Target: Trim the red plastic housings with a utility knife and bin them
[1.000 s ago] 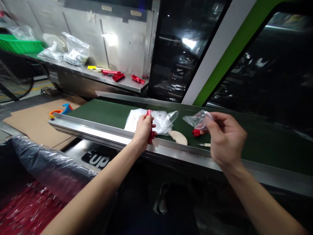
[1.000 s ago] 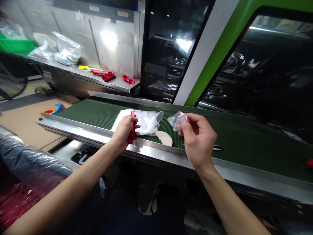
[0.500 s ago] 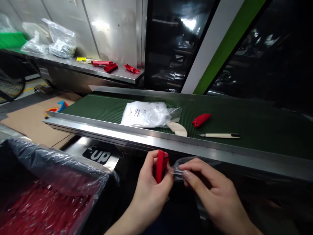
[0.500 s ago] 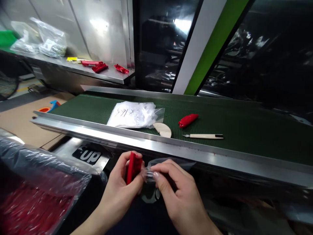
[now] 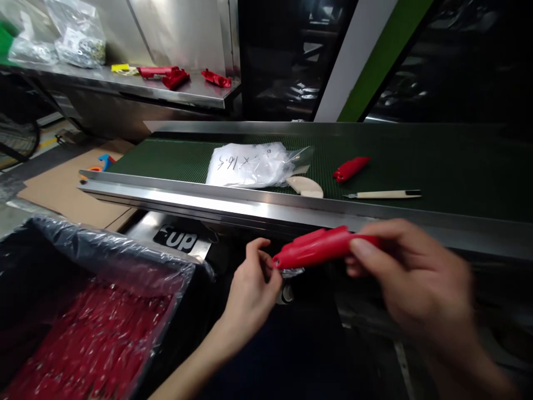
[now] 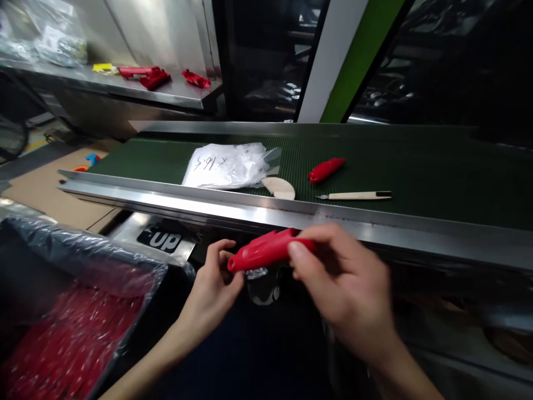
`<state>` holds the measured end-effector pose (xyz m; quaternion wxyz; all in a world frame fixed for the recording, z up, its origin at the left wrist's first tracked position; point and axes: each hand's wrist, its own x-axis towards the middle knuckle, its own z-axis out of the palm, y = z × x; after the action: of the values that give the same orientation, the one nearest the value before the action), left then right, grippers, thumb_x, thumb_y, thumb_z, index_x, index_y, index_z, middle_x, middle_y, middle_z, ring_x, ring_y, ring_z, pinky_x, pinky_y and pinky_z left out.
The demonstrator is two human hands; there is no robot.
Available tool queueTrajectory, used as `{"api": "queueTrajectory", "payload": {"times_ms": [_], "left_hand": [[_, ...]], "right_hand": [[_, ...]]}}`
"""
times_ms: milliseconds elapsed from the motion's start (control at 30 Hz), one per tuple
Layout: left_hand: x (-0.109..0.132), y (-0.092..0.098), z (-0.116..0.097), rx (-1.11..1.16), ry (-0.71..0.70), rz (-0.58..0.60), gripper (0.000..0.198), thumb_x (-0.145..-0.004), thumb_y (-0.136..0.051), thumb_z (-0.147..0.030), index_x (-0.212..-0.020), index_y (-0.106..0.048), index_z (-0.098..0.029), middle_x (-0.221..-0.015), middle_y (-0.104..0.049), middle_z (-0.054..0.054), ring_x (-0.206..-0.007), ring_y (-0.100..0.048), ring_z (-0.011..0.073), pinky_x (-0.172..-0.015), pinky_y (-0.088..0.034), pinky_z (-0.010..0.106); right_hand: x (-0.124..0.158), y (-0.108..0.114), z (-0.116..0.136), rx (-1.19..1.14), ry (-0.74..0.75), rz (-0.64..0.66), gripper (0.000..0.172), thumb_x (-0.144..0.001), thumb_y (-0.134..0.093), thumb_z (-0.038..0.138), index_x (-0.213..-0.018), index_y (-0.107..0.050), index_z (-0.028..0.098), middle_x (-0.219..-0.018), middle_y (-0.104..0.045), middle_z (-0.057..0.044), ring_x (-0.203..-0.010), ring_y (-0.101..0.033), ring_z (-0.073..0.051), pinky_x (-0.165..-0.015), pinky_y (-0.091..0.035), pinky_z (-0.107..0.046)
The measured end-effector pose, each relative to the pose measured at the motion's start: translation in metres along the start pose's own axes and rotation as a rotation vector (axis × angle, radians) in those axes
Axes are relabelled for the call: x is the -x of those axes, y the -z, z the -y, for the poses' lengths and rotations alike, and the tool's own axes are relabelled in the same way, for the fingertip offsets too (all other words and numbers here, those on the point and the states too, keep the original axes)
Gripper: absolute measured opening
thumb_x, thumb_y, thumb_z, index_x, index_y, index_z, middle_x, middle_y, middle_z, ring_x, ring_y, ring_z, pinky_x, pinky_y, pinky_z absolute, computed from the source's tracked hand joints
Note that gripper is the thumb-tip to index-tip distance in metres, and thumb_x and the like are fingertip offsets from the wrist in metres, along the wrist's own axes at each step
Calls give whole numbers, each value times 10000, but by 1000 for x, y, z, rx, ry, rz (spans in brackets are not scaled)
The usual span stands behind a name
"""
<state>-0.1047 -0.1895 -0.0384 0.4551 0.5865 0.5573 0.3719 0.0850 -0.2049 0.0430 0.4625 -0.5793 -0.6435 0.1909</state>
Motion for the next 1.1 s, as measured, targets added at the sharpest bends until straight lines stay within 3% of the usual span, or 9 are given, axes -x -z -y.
{"api": "queueTrajectory", "payload": {"times_ms": [100,233,433,700,833,900,967,1033,1100], "left_hand": [[-9,7,9,94,90,-19,127,-858,-553,-246,-917,-445,-213,-760,-525,-32,-672,-519,122,-608,-408,231],[-10,8,11,176,137,18,189,-854,-599,-324,-793,-484,-187,-700,-496,-34,-624,-483,106,-565,-376,218],[2,2,4,195,94,31,189,-901,-570,-360,-888,-621,-179,-795,-611,13,-700,-536,131,-611,-405,229],[12,0,6,146,-82,-55,130,-921,-562,-239,-864,-670,-193,-897,-620,34,-835,-580,151,-734,-444,246],[26,-9,14,168,-120,-107,121,-935,-538,-204,-901,-654,-200,-913,-627,33,-840,-585,151,-753,-453,254],[32,-15,18,181,-132,-107,121,-944,-520,-185,-934,-640,-200,-905,-635,30,-824,-591,146,-748,-463,255],[37,-19,20,189,-166,-95,131,-947,-499,-155,-941,-624,-192,-902,-635,33,-809,-593,140,-741,-473,256],[39,-19,22,182,-227,-86,137,-938,-494,-125,-947,-618,-182,-920,-627,46,-826,-591,141,-752,-480,262],[40,-14,22,150,-291,-91,156,-922,-496,-109,-968,-633,-168,-938,-604,71,-857,-582,154,-767,-485,276]], "right_hand": [[18,17,-2,196,154,-67,95,-881,-646,337,-962,-663,290,-822,-689,5,-643,-647,-166,-569,-528,-289],[34,18,-5,257,552,93,244,-860,-626,118,-1077,-647,228,-913,-698,-13,-777,-668,-137,-739,-551,-241],[41,9,-24,284,602,275,411,-822,-630,34,-1209,-607,168,-1014,-684,-73,-959,-650,-202,-816,-569,-319],[36,8,-30,260,703,506,352,-872,-427,-8,-1129,-619,136,-987,-701,-119,-917,-674,-226,-741,-573,-357],[54,-14,-36,277,598,226,293,-849,-585,21,-1097,-626,172,-903,-715,-74,-797,-691,-214,-703,-578,-357],[68,-31,-36,168,333,17,248,-854,-627,70,-1062,-624,204,-889,-717,-51,-752,-702,-200,-688,-596,-330],[80,-47,-35,37,49,-90,166,-894,-600,126,-1027,-617,226,-879,-717,-36,-726,-713,-190,-657,-607,-293],[85,-56,-37,-1,6,-67,155,-908,-579,134,-1020,-622,231,-887,-713,-36,-734,-714,-188,-661,-610,-285],[82,-54,-42,61,202,72,233,-890,-575,97,-1069,-645,229,-963,-704,-63,-837,-705,-208,-728,-608,-322]]}}
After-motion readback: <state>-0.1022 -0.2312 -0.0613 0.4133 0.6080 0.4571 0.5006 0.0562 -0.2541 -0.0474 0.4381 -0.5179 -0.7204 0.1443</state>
